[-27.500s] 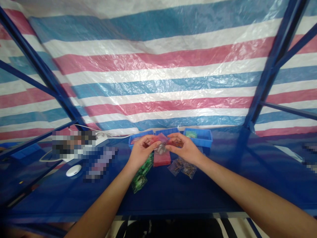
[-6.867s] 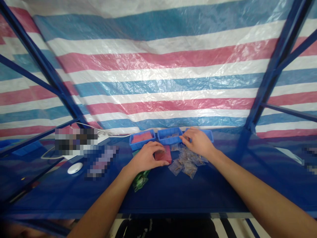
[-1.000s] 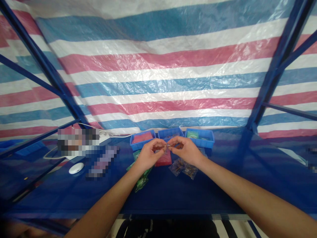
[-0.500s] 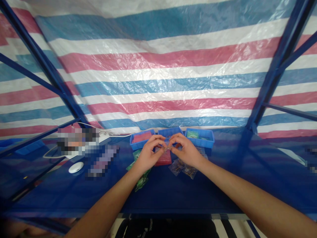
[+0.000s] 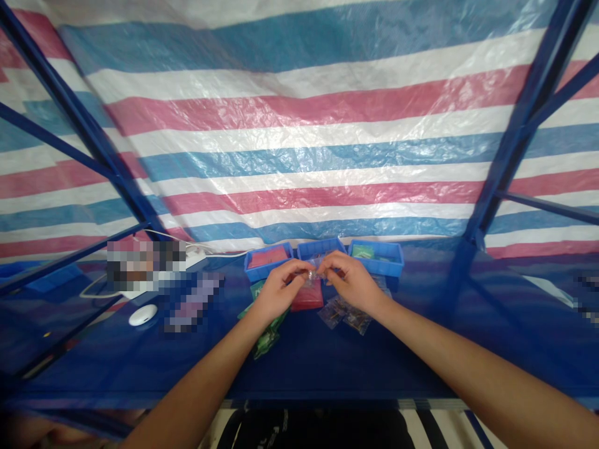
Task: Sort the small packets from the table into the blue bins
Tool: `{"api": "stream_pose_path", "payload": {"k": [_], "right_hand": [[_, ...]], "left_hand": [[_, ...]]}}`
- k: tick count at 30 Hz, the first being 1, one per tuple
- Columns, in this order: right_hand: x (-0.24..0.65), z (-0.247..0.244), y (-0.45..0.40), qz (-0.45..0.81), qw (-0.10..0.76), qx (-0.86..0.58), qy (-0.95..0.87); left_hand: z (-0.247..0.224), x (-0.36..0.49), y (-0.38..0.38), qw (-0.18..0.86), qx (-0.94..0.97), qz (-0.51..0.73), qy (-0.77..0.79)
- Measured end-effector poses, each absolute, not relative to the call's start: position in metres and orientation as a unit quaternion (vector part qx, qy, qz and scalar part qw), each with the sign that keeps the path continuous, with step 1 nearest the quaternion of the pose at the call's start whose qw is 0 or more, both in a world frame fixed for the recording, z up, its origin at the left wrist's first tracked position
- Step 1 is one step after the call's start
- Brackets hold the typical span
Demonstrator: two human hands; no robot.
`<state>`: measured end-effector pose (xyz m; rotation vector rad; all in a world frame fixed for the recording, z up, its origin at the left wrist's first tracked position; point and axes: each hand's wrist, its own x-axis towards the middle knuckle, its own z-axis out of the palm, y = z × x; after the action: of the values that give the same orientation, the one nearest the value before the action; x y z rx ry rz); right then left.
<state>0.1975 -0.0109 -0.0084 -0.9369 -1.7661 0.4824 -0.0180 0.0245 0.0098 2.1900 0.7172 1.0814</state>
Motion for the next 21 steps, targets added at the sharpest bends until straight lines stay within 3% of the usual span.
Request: {"api": "stream_pose_path", "payload": {"k": [9,17,21], "right_hand": [[0.196,-0.0054,-0.0133,0.21,0.517,-0.349,-0.753],[0.1914,-0.0076,-0.0161,0.324,0.52,-0.348,-0.709],[0.1928,-0.0074,-0.0136,0.282,0.545,-0.379,-0.693]], "left_hand": [[0.0078,-0.015,0.0245,0.303,0.817,0.411,0.268],[0.0063,-0.0163,0.027,0.3,0.824,0.399,0.266],[0.0058,-0.0166,0.0295,0.31,0.82,0.404,0.263]]}}
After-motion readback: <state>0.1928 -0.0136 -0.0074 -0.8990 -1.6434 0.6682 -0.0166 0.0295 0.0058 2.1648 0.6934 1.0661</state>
